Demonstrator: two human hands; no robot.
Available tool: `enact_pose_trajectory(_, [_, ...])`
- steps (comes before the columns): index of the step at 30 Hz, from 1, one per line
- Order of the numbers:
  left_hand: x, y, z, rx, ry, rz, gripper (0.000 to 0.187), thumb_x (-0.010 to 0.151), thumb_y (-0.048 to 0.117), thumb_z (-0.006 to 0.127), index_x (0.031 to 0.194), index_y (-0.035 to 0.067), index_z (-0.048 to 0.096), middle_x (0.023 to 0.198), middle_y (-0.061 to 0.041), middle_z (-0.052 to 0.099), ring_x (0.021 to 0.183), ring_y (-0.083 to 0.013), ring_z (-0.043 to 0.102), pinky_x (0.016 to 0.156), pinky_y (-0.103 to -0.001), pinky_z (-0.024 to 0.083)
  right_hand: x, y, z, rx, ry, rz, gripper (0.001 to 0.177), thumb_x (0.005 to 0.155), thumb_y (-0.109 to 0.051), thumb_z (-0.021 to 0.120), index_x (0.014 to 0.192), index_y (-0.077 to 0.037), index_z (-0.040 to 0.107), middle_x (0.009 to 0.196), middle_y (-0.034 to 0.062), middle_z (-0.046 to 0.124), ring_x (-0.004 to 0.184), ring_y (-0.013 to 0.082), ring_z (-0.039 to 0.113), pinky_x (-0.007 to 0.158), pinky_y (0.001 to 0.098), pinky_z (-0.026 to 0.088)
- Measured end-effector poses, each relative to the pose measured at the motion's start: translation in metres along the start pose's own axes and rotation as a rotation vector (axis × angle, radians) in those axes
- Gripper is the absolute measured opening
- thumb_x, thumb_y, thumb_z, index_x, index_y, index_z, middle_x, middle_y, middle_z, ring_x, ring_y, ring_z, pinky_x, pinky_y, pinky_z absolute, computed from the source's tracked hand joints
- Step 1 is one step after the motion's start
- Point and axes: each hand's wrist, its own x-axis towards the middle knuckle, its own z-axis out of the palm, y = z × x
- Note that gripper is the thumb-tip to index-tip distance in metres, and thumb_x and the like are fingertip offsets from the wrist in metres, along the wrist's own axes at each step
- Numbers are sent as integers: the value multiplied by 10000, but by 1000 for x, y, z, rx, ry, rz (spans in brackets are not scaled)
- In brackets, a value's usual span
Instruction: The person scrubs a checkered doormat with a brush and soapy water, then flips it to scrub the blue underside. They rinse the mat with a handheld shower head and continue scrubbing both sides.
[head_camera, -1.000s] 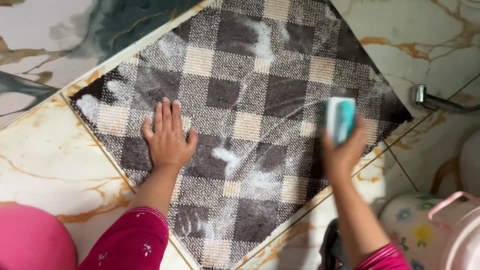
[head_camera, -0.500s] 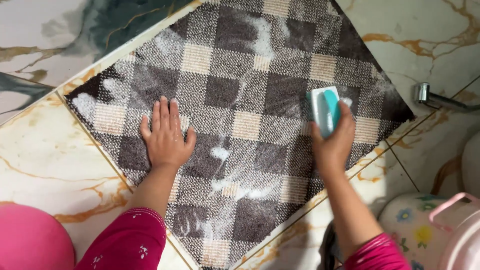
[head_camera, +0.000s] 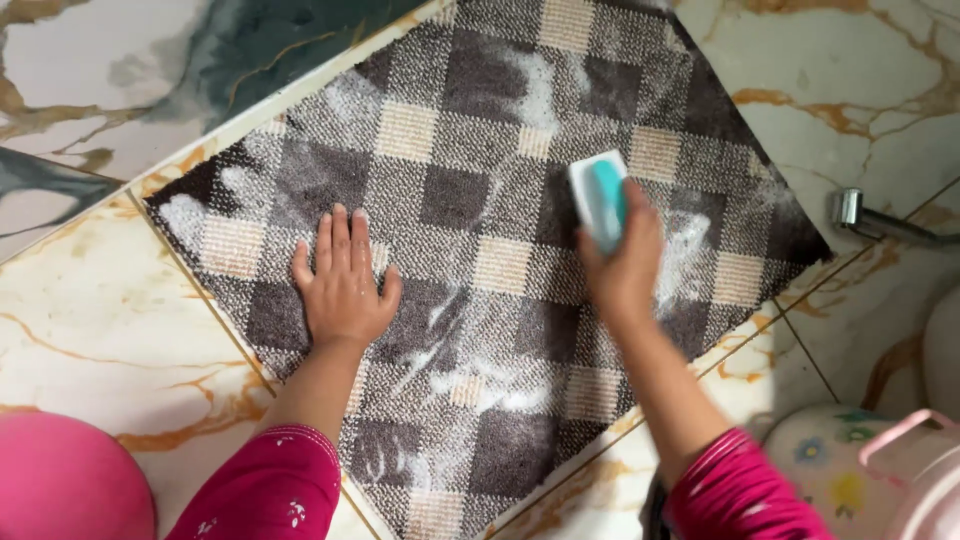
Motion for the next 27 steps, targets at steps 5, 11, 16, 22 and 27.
enact_pose_trajectory(5, [2,0,-3,20,0,2,802,938,483,455,1606,58,323,1693,-158,252,1560,-274,215,1218,-546,108,-24,-64,-7,103,-320,-303,746,726,-112,825,1399,-152,508,1249,267,593,1082,421,610,871,505,538])
enact_pose_trajectory(11, [4,0,-1,24,-19,-7,805,928,485,449,1604,65,330,1687,-154,257,1556,-270,216,1218,-543,105,89,32,-18,127,-366,223,434,943,-163,722,1338,-82,560,1231,156,656,1057,290,658,888,443,570])
enact_pose_trajectory(16, [3,3,-4,46,-19,-20,809,926,494,447,1604,67,334,1693,-149,261,1562,-265,219,1224,-539,107,85,27,48,46,203,124,697,947,-85,774,1531,15,407,1382,232,576,1225,343,579,1057,475,493])
enact_pose_trajectory(22, [3,0,-5,20,-30,-30,823,908,502,457,1596,68,330,1679,-156,266,1550,-275,226,1214,-549,109,101,0,26,-91,-380,-360,807,749,-263,888,1474,-171,546,1425,248,541,1203,386,566,948,509,474])
enact_pose_trajectory(27, [7,1,-5,39,-77,-33,823,906,504,446,1599,82,307,1680,-150,256,1550,-262,220,1213,-539,106,168,146,13,44,253,100,717,819,20,823,1413,104,431,1170,276,605,1011,358,641,824,461,567])
